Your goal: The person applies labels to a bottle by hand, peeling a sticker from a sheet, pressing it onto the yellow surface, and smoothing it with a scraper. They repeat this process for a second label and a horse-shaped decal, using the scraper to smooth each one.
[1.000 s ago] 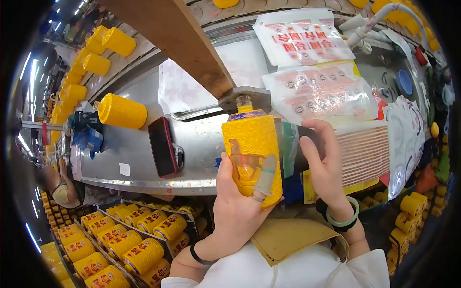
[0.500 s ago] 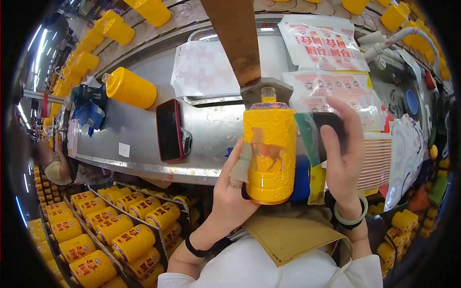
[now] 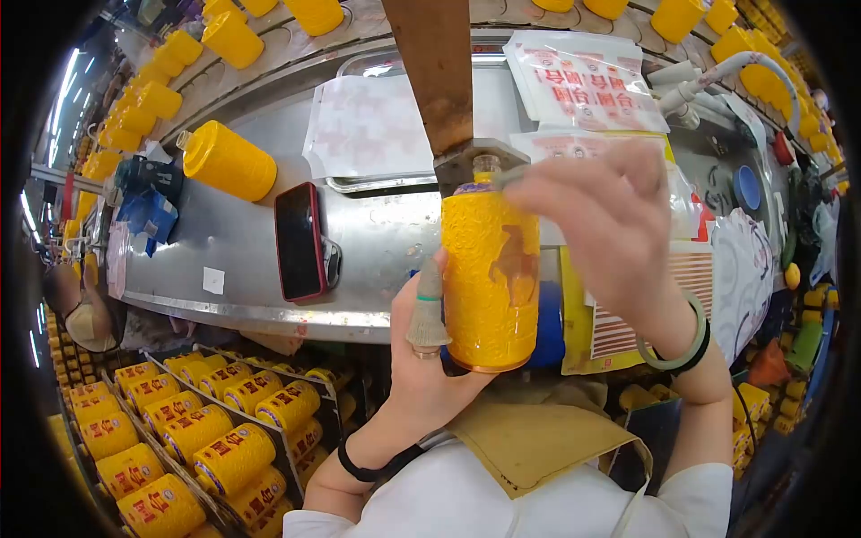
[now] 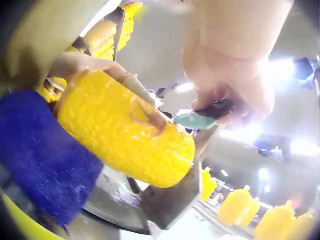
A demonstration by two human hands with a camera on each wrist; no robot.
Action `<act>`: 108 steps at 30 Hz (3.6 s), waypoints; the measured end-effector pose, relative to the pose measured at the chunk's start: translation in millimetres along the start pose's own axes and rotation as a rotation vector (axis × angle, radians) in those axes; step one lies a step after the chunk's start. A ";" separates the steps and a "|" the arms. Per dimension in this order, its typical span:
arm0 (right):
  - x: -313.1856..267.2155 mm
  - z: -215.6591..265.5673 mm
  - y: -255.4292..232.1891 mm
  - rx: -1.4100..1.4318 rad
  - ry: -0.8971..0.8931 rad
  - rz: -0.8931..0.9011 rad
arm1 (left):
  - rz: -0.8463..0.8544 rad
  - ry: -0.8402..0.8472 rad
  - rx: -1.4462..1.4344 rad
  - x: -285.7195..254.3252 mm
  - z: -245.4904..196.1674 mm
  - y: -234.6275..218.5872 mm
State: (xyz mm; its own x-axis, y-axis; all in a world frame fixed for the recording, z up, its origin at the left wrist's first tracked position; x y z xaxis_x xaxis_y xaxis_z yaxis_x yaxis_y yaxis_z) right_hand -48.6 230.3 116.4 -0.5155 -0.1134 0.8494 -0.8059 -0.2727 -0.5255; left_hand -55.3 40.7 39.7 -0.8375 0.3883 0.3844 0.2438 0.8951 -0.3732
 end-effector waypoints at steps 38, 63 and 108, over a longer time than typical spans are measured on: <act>-53.0 -2.3 38.8 0.793 1.046 0.258 | 0.119 0.196 0.232 6.5 -5.6 0.3; -56.1 -2.2 41.1 0.645 0.959 0.278 | 0.134 0.218 0.283 5.4 -8.7 2.3; -87.2 14.7 37.5 0.867 1.320 0.222 | 0.126 -0.513 -0.706 53.9 36.0 37.1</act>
State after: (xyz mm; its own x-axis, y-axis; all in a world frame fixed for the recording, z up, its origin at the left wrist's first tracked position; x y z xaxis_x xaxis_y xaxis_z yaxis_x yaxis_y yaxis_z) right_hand -29.6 215.9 23.3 -0.8455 0.5213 -0.1157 -0.5192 -0.8532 -0.0500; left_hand -109.0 87.0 16.1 -0.8591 0.4988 -0.1142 0.4522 0.8445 0.2868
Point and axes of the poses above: each hand's wrist, its own x-axis towards the middle knuckle, its own y-axis out of the palm, z = x × y, the point moved 7 cm from there along x, towards the middle knuckle, and after that the axes turned 10 degrees about -z, right-handed, at the moved point
